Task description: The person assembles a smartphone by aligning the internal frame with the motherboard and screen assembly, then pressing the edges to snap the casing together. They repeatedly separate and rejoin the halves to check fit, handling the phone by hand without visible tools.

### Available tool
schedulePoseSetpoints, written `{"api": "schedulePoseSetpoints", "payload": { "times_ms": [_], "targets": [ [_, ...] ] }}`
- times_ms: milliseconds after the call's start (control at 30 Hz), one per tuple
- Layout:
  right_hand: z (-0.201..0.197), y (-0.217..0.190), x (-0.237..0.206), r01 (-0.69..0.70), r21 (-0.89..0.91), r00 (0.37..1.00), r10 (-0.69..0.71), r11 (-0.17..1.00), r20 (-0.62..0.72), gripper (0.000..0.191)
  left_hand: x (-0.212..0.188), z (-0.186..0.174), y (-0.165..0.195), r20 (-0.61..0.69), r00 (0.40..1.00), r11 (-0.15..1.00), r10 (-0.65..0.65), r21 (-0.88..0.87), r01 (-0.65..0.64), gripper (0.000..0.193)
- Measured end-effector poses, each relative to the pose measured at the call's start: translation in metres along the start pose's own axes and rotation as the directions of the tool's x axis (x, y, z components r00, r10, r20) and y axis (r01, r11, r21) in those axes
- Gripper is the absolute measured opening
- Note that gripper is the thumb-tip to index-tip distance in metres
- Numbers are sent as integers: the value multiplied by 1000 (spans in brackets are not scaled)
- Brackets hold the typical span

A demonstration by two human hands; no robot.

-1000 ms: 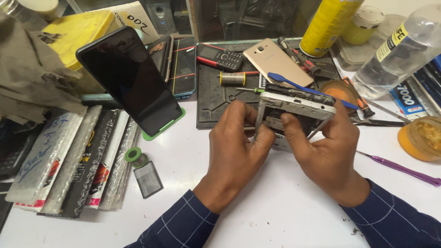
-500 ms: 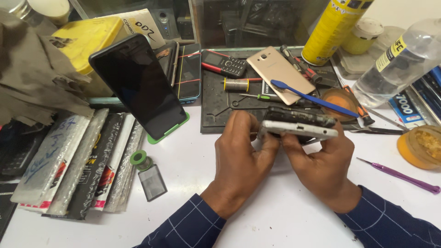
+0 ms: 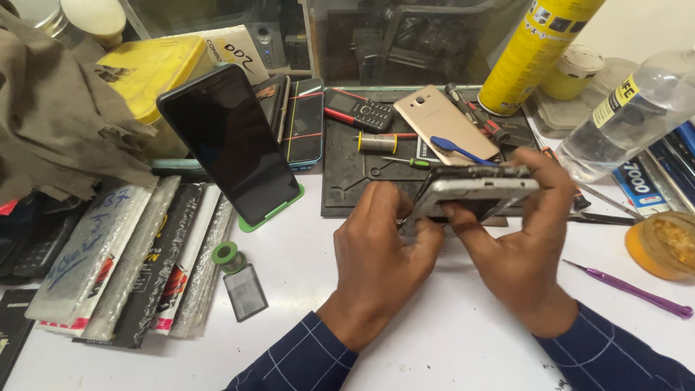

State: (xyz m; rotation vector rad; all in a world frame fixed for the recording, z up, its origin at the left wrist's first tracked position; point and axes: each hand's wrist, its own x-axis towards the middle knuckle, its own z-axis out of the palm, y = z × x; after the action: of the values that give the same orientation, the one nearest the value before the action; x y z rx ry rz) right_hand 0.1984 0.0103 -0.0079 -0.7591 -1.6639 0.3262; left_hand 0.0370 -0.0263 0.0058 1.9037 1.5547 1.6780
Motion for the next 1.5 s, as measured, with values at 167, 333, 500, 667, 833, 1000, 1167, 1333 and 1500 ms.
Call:
{"api": "schedulePoseSetpoints", "payload": {
  "times_ms": [167, 333, 500, 667, 833, 1000, 1167, 1333, 1500],
  "targets": [
    [-15, -14, 10, 243, -393, 970, -226, 887, 89, 75, -1, 0, -1, -25, 999, 997, 46, 62, -44, 22],
    [-17, -20, 12, 301, -479, 954, -264, 825, 144, 66, -1, -8, 2, 55, 998, 999, 32, 0, -32, 30],
    [-28, -12, 20, 274, -293, 957, -229, 916, 179, 62, 2, -20, 7, 86, 987, 971, 136, -207, -115, 50],
    [-31, 4, 17, 159, -3, 972, -156, 987, 174, 62, 8, -30, 4, 306, 951, 958, 40, -283, 50, 51],
    [-35, 10, 17, 132, 88, 970, -147, 987, 194, 58, 11, -25, -1, 358, 933, 944, 47, -322, 76, 52],
    [-35, 5, 17, 44, 147, 984, -69, 988, 163, 43, 5, -20, -5, 246, 951, 950, 188, -290, -113, 47],
    [-28, 1, 18, 30, 157, 991, -50, 987, 127, 30, 5, -23, -6, 220, 941, 951, 257, -231, -206, 49],
    [-23, 0, 19, -21, 172, 990, -3, 985, 142, 26, 11, -30, -9, 332, 919, 937, 212, -336, -94, 74],
    [-12, -8, 15, -91, 328, 967, 4, 940, 256, 42, 9, -27, -11, 330, 890, 874, 314, -468, -135, 84]
  ]
}}
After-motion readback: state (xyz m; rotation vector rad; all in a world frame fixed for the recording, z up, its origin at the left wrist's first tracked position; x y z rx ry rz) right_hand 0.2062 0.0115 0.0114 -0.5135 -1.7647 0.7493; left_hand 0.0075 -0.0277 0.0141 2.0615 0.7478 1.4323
